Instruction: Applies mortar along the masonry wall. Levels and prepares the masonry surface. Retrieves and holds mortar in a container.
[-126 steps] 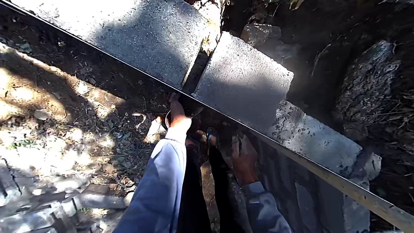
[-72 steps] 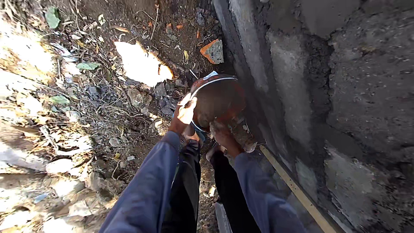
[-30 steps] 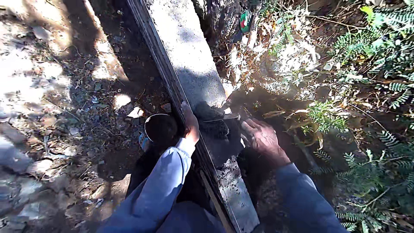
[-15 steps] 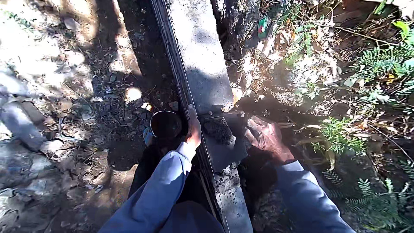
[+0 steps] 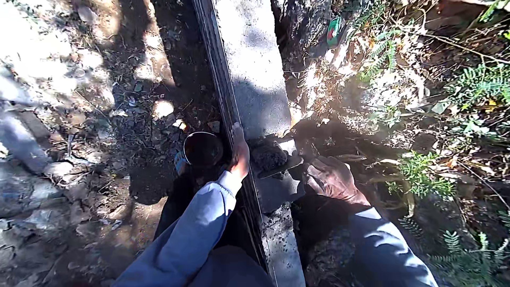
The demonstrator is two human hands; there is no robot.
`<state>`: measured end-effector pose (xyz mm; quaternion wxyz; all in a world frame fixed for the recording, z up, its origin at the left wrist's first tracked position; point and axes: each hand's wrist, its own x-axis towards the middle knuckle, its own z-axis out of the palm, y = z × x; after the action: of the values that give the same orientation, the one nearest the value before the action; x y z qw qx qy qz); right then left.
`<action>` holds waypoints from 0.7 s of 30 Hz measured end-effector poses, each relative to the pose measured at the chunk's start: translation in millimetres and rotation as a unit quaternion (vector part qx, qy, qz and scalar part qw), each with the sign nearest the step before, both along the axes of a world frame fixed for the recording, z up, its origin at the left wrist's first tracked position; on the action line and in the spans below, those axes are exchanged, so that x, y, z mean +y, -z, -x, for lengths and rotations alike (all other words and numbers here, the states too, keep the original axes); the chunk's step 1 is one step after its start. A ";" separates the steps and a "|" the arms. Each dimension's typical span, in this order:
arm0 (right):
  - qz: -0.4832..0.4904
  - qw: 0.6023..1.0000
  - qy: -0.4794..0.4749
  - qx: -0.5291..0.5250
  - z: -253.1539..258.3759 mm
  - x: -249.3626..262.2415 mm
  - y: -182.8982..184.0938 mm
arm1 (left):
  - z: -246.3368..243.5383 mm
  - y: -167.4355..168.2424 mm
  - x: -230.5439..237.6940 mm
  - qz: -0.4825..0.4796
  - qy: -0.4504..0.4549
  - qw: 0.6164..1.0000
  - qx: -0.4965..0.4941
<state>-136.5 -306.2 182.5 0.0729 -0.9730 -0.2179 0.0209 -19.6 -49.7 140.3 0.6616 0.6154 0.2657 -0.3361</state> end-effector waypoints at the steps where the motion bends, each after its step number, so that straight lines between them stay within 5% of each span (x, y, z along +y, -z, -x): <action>1: -0.013 1.000 0.008 0.000 -6.2 4.4 3.3 | 0.1 -2.0 1.2 -0.004 0.005 1.000 0.001; 8: -0.032 0.991 0.124 -0.035 -12.4 16.5 -39.7 | 5.8 1.4 8.6 0.008 0.054 0.998 -0.007; 11: 0.061 0.981 0.180 0.033 -20.7 19.1 -59.1 | 5.4 0.7 13.0 -0.004 0.098 0.995 -0.011; 17: 0.113 0.967 0.146 0.178 -67.2 86.5 -53.5 | 5.1 4.8 15.6 -0.007 0.104 0.994 -0.010; 21: 0.119 0.973 0.180 0.087 -59.1 70.6 -92.2 | 10.2 13.3 18.3 0.022 0.103 0.993 -0.048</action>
<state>-77.4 -235.6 274.7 -0.0222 -0.9924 -0.0276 0.1175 -29.8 -31.3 127.0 0.6491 0.6401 0.1608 -0.3784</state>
